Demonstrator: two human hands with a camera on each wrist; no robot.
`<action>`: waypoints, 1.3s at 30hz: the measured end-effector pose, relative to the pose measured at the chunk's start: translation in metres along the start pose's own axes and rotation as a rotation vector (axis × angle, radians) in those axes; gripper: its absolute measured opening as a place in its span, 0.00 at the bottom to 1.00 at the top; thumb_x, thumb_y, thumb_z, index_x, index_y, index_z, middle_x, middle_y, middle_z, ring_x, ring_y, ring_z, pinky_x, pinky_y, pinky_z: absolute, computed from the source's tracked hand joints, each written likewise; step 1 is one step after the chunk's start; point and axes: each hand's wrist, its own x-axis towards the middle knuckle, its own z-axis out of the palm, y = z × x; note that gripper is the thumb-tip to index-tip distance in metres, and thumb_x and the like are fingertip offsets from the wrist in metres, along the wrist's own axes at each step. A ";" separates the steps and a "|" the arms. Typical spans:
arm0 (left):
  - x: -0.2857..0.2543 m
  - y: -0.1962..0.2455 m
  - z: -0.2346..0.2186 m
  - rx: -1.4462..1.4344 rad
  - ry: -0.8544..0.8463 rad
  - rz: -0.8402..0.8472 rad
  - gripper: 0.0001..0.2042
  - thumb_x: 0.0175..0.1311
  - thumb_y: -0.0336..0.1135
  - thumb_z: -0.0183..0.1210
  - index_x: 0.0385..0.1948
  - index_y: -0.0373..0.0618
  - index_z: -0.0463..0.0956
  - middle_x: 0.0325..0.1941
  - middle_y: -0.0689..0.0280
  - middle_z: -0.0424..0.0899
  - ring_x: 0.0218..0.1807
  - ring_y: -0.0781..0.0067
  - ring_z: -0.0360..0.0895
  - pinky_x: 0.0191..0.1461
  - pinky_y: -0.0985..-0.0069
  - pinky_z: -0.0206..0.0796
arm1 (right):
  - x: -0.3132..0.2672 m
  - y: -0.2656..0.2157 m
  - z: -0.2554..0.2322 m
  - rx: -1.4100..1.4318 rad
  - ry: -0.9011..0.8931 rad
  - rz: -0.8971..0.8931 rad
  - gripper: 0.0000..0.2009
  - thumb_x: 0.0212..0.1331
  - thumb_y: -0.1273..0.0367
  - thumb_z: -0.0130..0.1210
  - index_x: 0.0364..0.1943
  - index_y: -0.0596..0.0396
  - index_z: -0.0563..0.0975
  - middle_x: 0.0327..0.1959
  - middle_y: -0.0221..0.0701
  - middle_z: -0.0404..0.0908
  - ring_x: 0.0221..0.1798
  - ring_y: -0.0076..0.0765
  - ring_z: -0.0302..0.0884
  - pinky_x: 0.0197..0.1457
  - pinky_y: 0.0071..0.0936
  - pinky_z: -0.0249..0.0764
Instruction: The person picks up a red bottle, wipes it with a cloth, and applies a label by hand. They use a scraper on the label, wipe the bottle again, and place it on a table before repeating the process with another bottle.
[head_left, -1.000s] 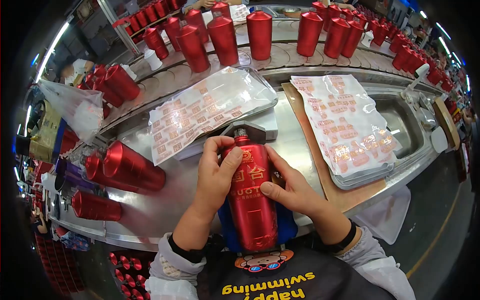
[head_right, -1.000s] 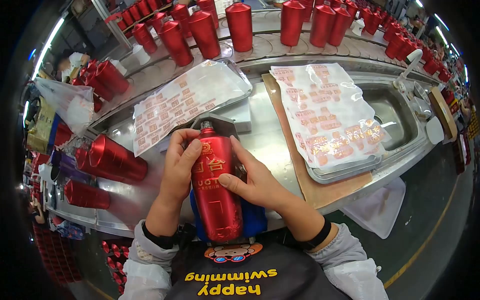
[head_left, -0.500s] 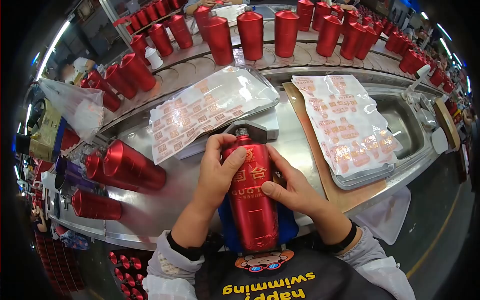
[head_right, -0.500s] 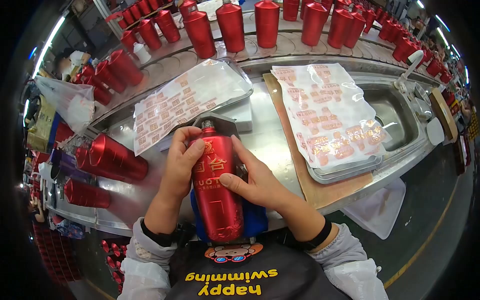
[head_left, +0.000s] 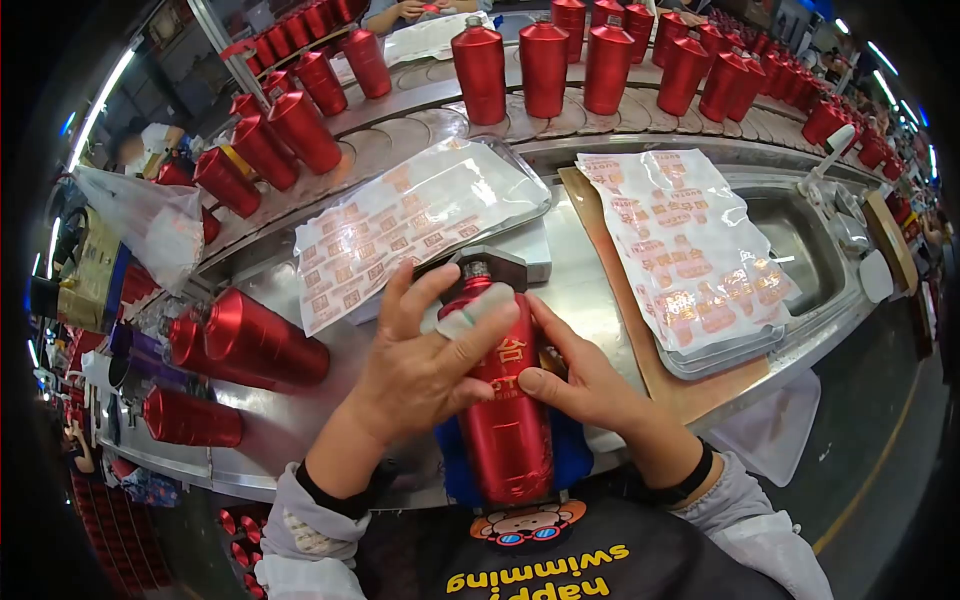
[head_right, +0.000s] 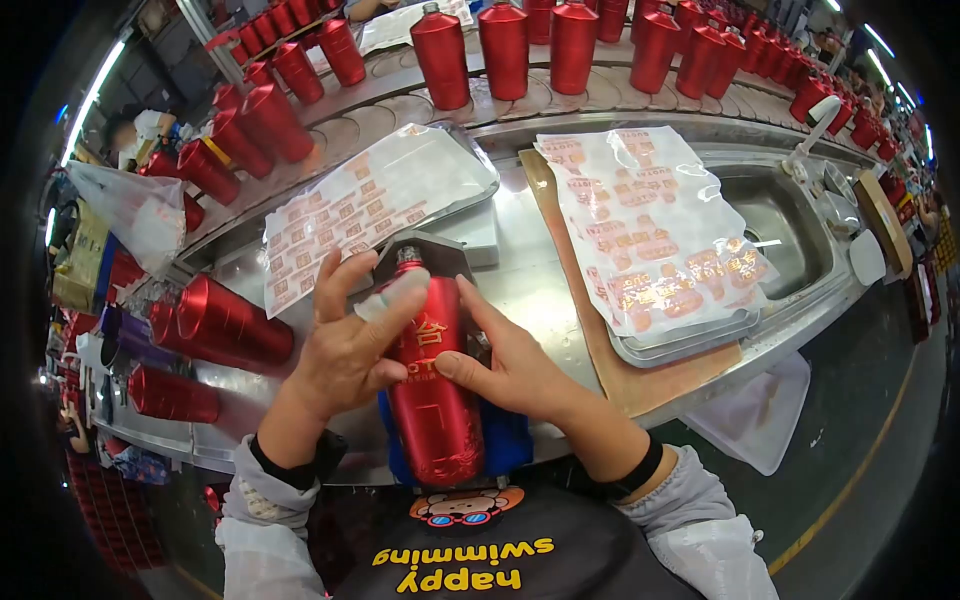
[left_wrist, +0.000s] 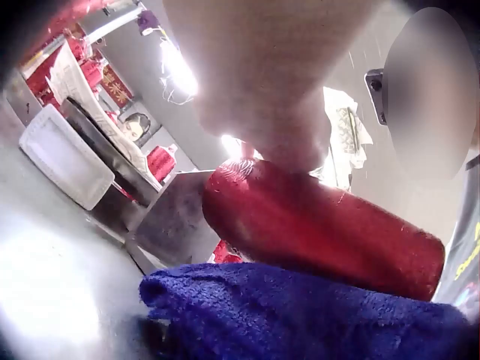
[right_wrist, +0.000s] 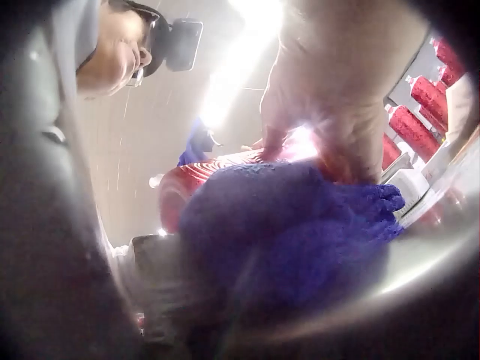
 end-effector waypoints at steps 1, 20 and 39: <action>-0.002 0.003 -0.001 0.049 0.001 0.033 0.29 0.69 0.62 0.39 0.63 0.56 0.71 0.45 0.66 0.85 0.69 0.58 0.61 0.77 0.51 0.34 | 0.000 0.000 -0.002 -0.035 0.007 -0.018 0.39 0.61 0.59 0.61 0.69 0.66 0.55 0.64 0.54 0.66 0.66 0.45 0.67 0.65 0.36 0.66; 0.003 -0.012 0.000 -0.128 0.039 -0.032 0.25 0.71 0.58 0.42 0.58 0.55 0.76 0.39 0.69 0.85 0.59 0.58 0.63 0.66 0.59 0.50 | 0.050 -0.035 -0.043 0.018 0.289 0.101 0.10 0.61 0.69 0.58 0.43 0.58 0.75 0.36 0.27 0.79 0.39 0.19 0.75 0.43 0.20 0.72; -0.094 0.100 0.033 -0.163 0.011 -0.450 0.55 0.46 0.61 0.67 0.71 0.37 0.48 0.70 0.47 0.62 0.71 0.33 0.50 0.71 0.38 0.34 | 0.026 -0.079 0.011 -0.937 -0.065 -0.798 0.09 0.45 0.70 0.59 0.34 0.44 0.78 0.25 0.24 0.68 0.31 0.28 0.71 0.39 0.33 0.64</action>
